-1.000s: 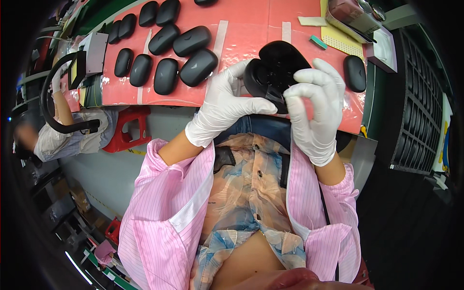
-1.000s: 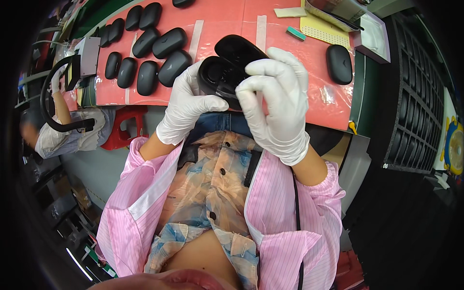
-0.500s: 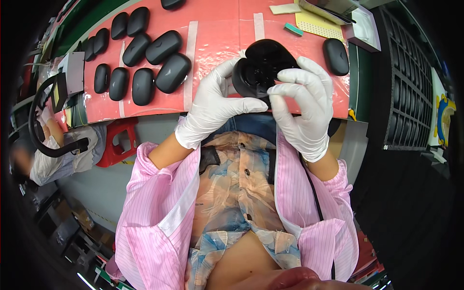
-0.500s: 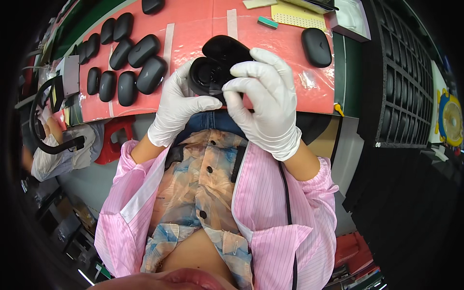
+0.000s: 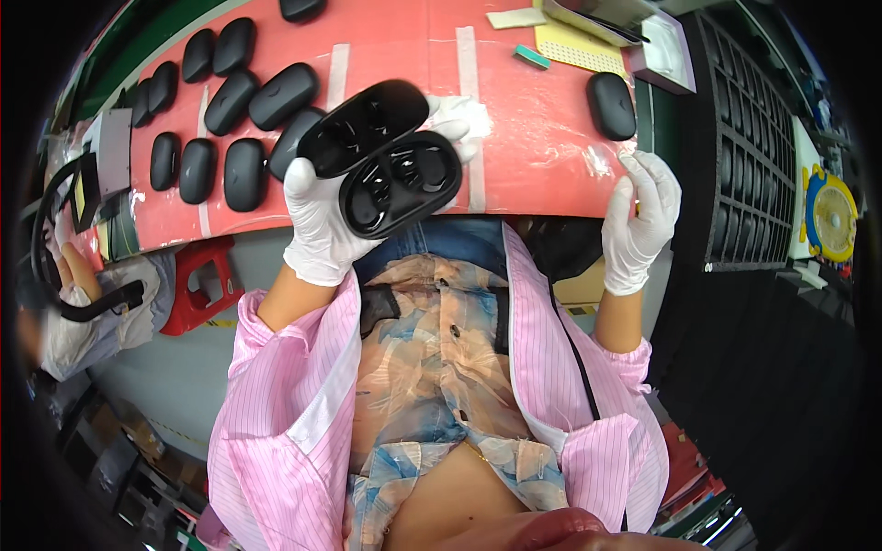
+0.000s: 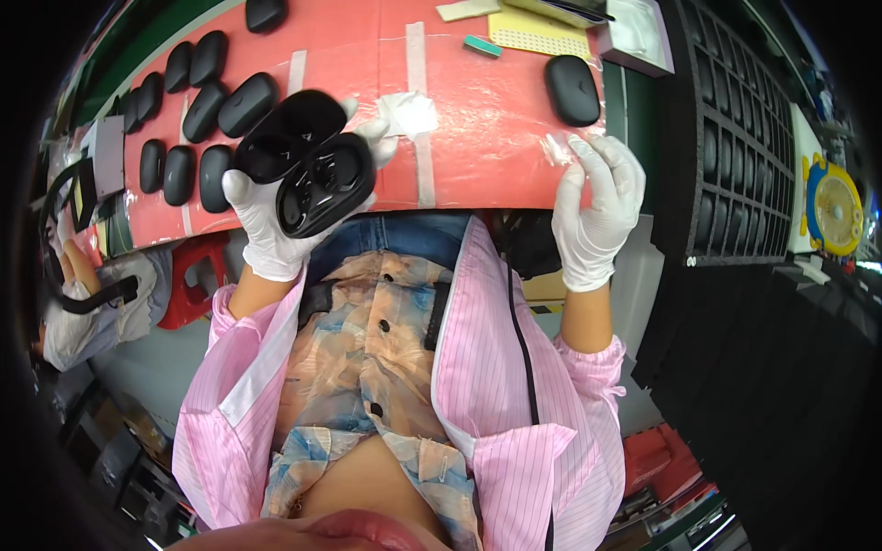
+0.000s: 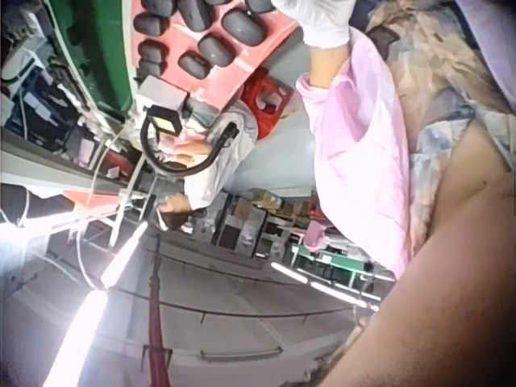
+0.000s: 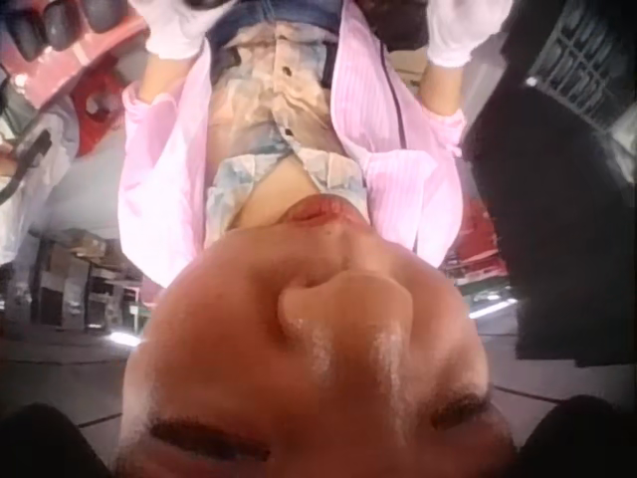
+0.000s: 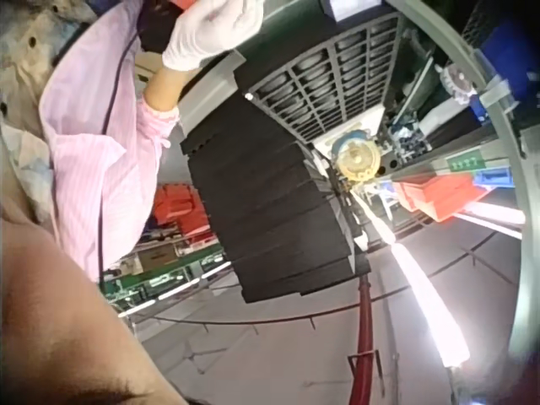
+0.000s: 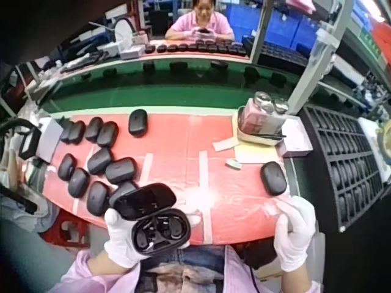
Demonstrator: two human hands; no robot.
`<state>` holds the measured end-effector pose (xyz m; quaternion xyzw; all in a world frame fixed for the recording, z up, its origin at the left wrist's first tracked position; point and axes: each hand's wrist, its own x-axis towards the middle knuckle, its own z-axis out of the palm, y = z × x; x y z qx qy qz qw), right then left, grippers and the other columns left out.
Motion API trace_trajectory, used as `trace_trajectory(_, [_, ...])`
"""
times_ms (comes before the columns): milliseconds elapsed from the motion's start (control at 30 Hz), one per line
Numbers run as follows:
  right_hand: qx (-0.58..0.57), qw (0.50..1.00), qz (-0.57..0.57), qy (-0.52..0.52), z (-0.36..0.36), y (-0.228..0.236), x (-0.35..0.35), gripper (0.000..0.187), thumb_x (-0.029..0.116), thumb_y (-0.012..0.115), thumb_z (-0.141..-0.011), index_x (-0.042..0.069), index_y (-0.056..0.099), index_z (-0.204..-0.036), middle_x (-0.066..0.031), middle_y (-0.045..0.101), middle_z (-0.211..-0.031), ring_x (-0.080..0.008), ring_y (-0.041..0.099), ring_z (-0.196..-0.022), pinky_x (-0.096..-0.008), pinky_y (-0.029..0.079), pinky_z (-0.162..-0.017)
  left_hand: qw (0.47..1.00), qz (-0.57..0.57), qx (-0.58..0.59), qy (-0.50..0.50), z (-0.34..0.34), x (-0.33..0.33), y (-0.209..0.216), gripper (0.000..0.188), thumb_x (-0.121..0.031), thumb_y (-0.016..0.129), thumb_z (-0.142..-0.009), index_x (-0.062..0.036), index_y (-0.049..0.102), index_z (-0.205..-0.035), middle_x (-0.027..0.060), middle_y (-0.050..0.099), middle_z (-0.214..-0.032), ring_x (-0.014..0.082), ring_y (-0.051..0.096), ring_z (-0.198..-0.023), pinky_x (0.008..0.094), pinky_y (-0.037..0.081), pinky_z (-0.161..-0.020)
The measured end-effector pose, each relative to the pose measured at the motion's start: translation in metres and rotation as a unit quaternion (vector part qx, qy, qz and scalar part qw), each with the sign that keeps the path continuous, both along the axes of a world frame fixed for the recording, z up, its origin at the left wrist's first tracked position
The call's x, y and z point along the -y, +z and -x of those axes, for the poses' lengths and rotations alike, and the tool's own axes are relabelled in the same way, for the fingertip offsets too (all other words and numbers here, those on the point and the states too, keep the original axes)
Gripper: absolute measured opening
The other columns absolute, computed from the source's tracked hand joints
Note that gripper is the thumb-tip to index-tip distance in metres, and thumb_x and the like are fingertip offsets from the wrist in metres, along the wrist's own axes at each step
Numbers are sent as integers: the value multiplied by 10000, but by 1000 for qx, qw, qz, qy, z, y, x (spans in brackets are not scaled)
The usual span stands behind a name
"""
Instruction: Cleaning and inspecting electronic earbud charging cases with a cloth.
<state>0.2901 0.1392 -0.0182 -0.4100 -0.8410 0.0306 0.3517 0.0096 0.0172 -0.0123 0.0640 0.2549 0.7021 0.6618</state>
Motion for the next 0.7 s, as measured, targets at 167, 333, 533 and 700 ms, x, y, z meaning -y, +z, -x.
trace_trajectory(167, [-114,957,248,96,86,-1,14,261,82,629,-882,-38,629,-1114,-137,671,-1083,-212,627,-1027,-319,458,-933,980,-166,95,52,20,19,-2,1270,-778,714,-576,74,305,-1425,287,497,-1334,466,519,-1198,508,486,-982])
trace_trajectory(333, [45,987,32,153,153,-29,11,260,135,700,-830,16,620,-1047,-188,622,-1069,-328,603,-1020,-382,464,-922,980,-185,-27,61,65,114,-34,1283,-814,700,-550,76,340,-1400,210,583,-1185,358,592,-1070,453,494,-942])
trace_trajectory(533, [85,969,57,223,146,-33,22,157,45,630,-886,62,694,-1028,-105,648,-924,-272,588,-877,-369,473,-800,934,68,173,306,158,234,-121,958,-726,694,-662,-13,477,-1264,193,573,-1098,368,555,-1074,518,451,-973])
trace_trajectory(700, [144,955,69,248,147,-30,24,270,11,596,-897,41,670,-1155,-131,632,-1072,-271,580,-956,-376,463,-872,710,78,109,692,335,295,-148,595,-578,606,-842,-57,531,-1120,169,564,-1001,352,544,-944,614,436,-946])
